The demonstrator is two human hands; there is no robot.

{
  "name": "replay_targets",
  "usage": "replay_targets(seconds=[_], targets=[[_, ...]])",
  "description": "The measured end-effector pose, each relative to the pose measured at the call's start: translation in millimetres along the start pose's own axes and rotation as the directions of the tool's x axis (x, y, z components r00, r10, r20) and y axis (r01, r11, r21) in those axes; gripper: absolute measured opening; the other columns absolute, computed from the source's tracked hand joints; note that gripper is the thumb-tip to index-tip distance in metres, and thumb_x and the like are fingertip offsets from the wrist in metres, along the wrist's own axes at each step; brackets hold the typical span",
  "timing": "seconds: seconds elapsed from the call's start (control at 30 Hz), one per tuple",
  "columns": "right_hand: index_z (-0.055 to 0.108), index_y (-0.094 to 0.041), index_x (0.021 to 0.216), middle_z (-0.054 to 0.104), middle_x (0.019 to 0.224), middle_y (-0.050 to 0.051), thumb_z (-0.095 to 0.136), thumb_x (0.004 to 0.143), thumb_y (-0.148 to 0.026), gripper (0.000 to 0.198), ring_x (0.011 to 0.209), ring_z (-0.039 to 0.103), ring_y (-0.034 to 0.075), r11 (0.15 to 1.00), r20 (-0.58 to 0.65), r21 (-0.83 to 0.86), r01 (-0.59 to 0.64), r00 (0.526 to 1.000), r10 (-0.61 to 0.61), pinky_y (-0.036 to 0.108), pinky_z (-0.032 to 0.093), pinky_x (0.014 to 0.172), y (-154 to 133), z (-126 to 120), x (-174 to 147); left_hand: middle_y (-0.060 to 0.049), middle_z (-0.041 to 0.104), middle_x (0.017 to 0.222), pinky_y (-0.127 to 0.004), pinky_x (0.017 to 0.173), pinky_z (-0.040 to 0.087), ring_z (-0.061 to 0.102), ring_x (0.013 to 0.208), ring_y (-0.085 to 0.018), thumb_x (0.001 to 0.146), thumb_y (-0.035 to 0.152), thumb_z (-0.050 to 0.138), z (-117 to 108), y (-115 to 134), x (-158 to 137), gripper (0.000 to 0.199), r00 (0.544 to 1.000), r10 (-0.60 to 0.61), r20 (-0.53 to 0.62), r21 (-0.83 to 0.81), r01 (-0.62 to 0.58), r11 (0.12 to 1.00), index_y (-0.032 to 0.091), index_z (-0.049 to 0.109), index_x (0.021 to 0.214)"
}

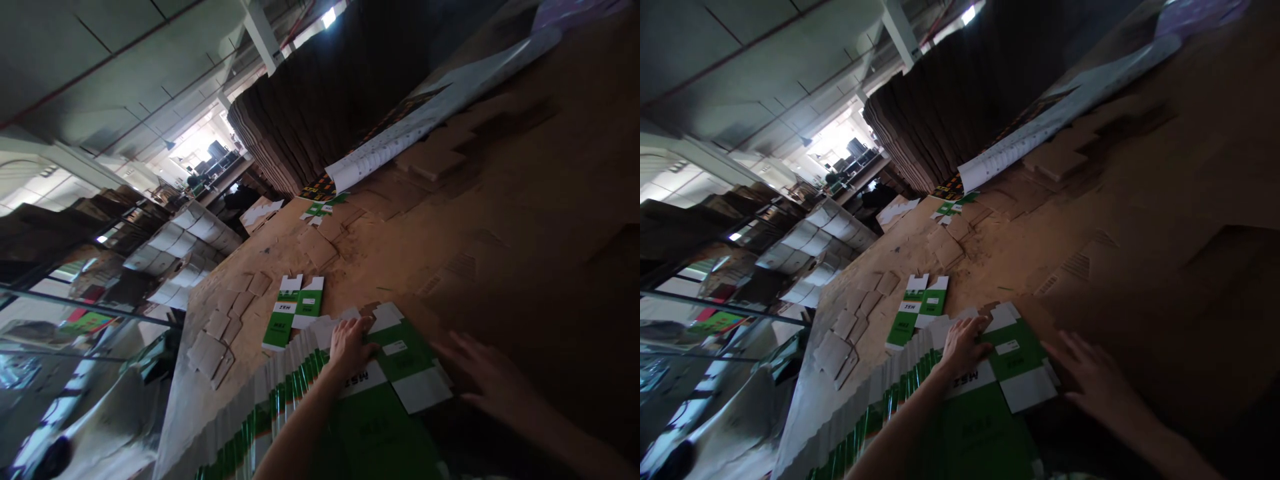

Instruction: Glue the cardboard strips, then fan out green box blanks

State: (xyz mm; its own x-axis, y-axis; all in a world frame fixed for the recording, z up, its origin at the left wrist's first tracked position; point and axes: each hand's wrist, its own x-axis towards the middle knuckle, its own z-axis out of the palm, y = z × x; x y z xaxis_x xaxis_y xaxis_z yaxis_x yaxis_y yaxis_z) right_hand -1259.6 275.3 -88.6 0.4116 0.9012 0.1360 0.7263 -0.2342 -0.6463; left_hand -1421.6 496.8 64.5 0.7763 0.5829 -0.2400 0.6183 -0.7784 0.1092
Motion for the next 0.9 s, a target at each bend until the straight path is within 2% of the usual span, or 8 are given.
replay_targets(seconds=[0.17,0.33,0.47,0.57,0.67,0.73,0.8,0.9], targets=[[0.057,-0.032,0.134,0.042,0.15,0.015,0.05,0.072,-0.029,0.062,0.138,0.026,0.051,0.95,-0.259,-0.258,-0.175,0.96,0.107,0.08,0.023,0.098,42.0,-29.9,-18.4,-0.001,0.064,0.109,-0.034,0.092,0.043,0.057,0.105,-0.022,0.082,0.041,0.065,3.7,2.5,12.2,0.021,0.998,0.056,0.005,-0.014,-0.056,0.998,0.028,0.068,0.099],[0.06,-0.026,0.128,0.066,0.127,0.011,0.041,0.082,-0.041,0.052,0.116,0.06,0.037,0.962,-0.124,0.154,-0.227,0.961,0.247,0.056,0.049,0.095,-9.6,-68.9,5.1,-0.001,0.064,0.11,-0.033,0.093,0.043,0.056,0.107,-0.021,0.089,0.034,0.054,3.9,6.9,16.2,0.018,0.997,0.08,0.0,-0.044,-0.08,0.996,0.027,0.071,0.091],[0.061,-0.026,0.127,0.07,0.122,0.008,0.046,0.082,-0.054,0.054,0.11,0.065,0.033,0.864,-0.096,0.401,-0.304,0.924,0.369,0.044,0.053,0.092,-45.9,-94.8,23.6,-0.004,0.067,0.104,-0.034,0.095,0.043,0.058,0.104,-0.022,0.098,0.037,0.036,-1.0,8.5,18.8,0.038,0.998,0.062,0.001,-0.144,-0.061,0.988,0.023,0.071,0.09],[0.063,-0.024,0.124,0.068,0.124,0.01,0.05,0.078,-0.058,0.059,0.113,0.063,0.034,0.801,-0.04,0.502,-0.325,0.917,0.397,0.043,0.054,0.09,-70.3,-84.0,27.0,-0.009,0.061,0.123,-0.032,0.1,0.042,0.055,0.115,-0.021,0.101,0.034,0.025,-8.5,10.9,21.2,0.043,0.99,-0.078,-0.119,-0.243,0.047,0.969,0.019,0.058,0.123],[0.063,-0.021,0.124,0.067,0.126,0.01,0.045,0.079,-0.06,0.062,0.116,0.061,0.033,0.716,0.067,0.606,-0.347,0.919,0.389,0.043,0.053,0.092,-97.8,-51.8,27.2,-0.013,0.036,0.149,-0.041,0.11,0.034,0.037,0.136,-0.027,0.093,0.037,0.047,-14.7,16.8,19.8,0.06,0.916,-0.249,-0.315,-0.262,0.169,0.95,0.02,0.028,0.147],[0.066,-0.021,0.12,0.068,0.125,0.01,0.044,0.078,-0.062,0.063,0.118,0.06,0.032,0.648,0.159,0.656,-0.386,0.911,0.38,0.043,0.053,0.093,-109.6,-29.9,22.6,-0.01,0.031,0.153,-0.053,0.114,0.024,0.027,0.14,-0.032,0.086,0.037,0.059,-14.2,20.0,16.6,0.065,0.94,-0.136,-0.313,-0.15,0.092,0.984,0.026,0.033,0.145],[0.072,-0.022,0.106,0.073,0.114,0.01,0.047,0.074,-0.065,0.06,0.112,0.064,0.033,0.577,0.287,0.681,-0.451,0.889,0.356,0.042,0.054,0.09,-107.4,-14.2,11.9,-0.006,0.035,0.152,-0.063,0.115,0.011,0.023,0.142,-0.034,0.087,0.034,0.057,-9.6,20.3,13.7,0.046,0.978,0.024,-0.206,-0.021,-0.029,0.999,0.031,0.049,0.133],[0.073,-0.024,0.07,0.076,0.074,0.008,0.056,0.065,-0.073,0.052,0.078,0.072,0.032,0.524,0.45,0.65,-0.55,0.835,0.317,0.04,0.059,0.07,-76.2,-4.7,-11.5,-0.004,0.04,0.149,-0.07,0.112,0.001,0.022,0.142,-0.034,0.087,0.019,0.053,1.4,17.4,14.7,0.042,0.991,0.117,-0.063,0.068,-0.113,0.991,0.032,0.054,0.127]])
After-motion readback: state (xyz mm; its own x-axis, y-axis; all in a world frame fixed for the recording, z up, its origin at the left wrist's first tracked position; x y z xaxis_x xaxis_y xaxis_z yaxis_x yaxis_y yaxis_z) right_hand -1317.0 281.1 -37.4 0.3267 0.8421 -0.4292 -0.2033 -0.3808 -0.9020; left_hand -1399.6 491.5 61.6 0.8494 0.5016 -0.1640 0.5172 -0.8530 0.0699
